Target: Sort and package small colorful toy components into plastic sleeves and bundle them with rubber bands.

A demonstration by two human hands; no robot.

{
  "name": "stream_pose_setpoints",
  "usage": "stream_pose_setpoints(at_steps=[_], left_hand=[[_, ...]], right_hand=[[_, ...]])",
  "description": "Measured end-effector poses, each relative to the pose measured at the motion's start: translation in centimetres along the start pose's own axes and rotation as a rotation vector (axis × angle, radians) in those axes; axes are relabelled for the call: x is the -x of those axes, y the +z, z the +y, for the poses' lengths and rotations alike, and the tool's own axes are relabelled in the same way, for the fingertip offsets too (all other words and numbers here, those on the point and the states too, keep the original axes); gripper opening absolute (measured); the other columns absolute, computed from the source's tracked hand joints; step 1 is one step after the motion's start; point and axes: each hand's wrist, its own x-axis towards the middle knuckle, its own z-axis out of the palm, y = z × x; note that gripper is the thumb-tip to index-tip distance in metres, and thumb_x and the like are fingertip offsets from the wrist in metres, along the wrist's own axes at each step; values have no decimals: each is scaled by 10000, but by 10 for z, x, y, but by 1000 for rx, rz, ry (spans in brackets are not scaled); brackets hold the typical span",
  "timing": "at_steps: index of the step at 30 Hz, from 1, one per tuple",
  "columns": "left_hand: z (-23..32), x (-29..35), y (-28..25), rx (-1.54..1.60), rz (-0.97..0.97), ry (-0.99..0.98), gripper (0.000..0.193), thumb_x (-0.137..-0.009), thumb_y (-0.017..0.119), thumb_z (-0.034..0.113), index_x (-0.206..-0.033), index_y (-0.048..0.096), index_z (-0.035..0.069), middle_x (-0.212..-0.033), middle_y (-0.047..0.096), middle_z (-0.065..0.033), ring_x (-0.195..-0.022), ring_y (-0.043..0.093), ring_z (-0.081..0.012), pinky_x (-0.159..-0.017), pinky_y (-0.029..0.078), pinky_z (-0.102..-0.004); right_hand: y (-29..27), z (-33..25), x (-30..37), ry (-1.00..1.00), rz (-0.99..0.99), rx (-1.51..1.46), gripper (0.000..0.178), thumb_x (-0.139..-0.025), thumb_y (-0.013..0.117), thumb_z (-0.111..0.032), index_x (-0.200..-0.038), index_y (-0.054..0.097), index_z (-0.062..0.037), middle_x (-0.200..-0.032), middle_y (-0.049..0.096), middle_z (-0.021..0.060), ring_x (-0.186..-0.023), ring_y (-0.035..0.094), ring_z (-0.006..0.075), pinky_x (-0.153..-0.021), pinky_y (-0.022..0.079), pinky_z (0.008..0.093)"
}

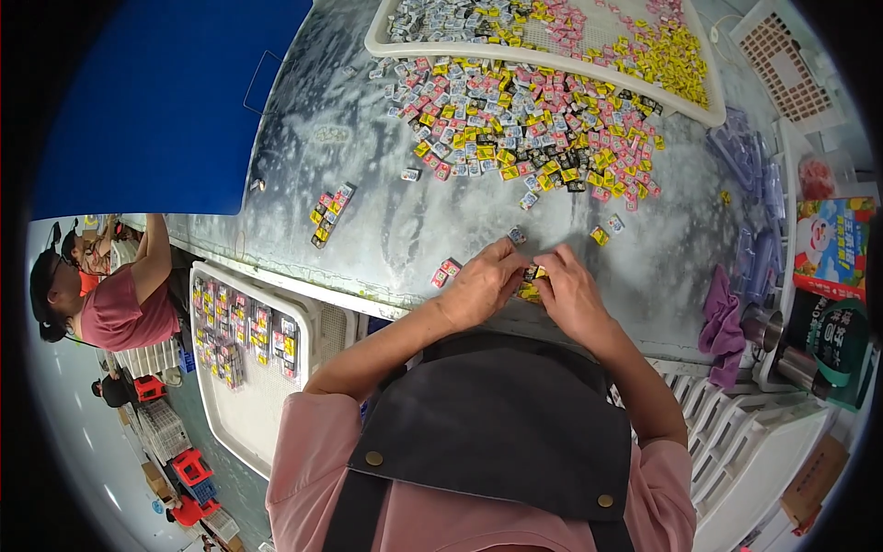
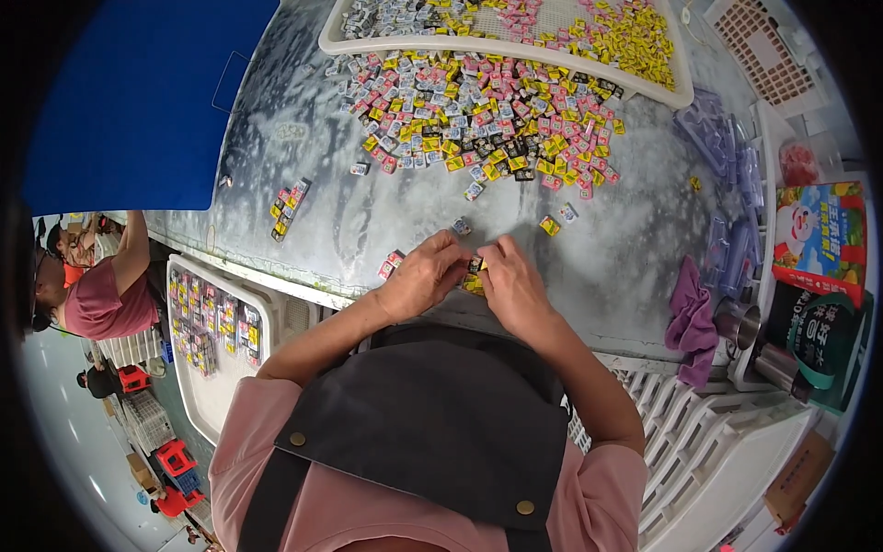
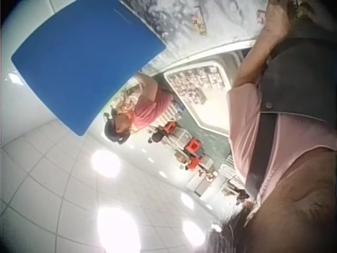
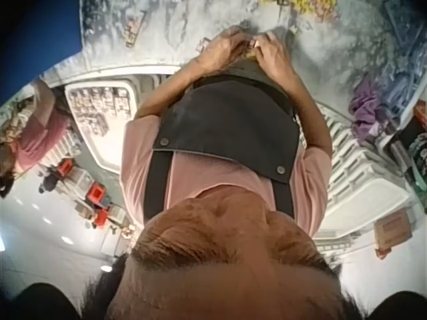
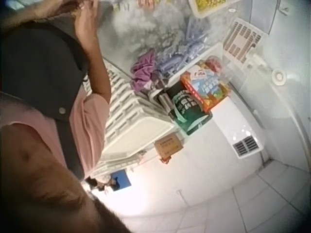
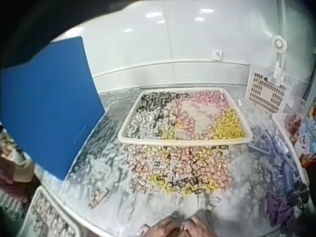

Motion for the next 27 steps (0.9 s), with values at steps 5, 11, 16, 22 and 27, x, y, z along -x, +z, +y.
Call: stream_pose_setpoints(at_steps=[5, 11, 16, 22, 27], left_hand=[[-3, 4, 7, -48, 43, 62, 230, -842, 689, -22, -1072, 677, -23, -973, 607, -161, -865, 632, -332, -767, 529, -410], [-2, 4, 5, -154, 83, 69, 199, -847, 696, 4, -1046, 686, -5, -956, 606, -149, -857, 627, -326, -749, 524, -405], [-7, 2, 6, -189, 63, 68, 175, -848, 704, 29, -1022, 692, 18, -944, 600, -140, -848, 618, -323, -746, 519, -413], [-2, 15, 5, -294, 146, 167, 210, -820, 737, 55, -1022, 690, 18, -936, 597, -126, -833, 613, -306, -721, 516, -397], [-2, 28, 1, -395, 143, 210, 263, -782, 767, 68, -1032, 702, 20, -922, 601, -111, -837, 614, -292, -697, 520, -385]], right_hand=[[5, 5, 11, -40, 107, -2, 234, -853, 687, -16, -1083, 640, -7, -1039, 604, 171, -977, 616, 370, -813, 518, 443], [2, 14, 18, -335, 230, 296, 337, -778, 725, -57, -1095, 672, 45, -1017, 631, 136, -920, 608, 291, -825, 514, 407], [7, 22, 25, -313, 160, 342, 518, -794, 748, -204, -1229, 625, 49, -1247, 604, 173, -1134, 582, 322, -1003, 454, 460], [4, 17, 32, -300, -148, 403, 818, -819, 738, -420, -1463, 441, -10, -1582, 364, 155, -1488, 291, 358, -1210, 203, 555], [3, 20, 29, -327, -171, 416, 864, -808, 728, -482, -1480, 426, -32, -1598, 334, 148, -1497, 264, 354, -1213, 178, 571]])
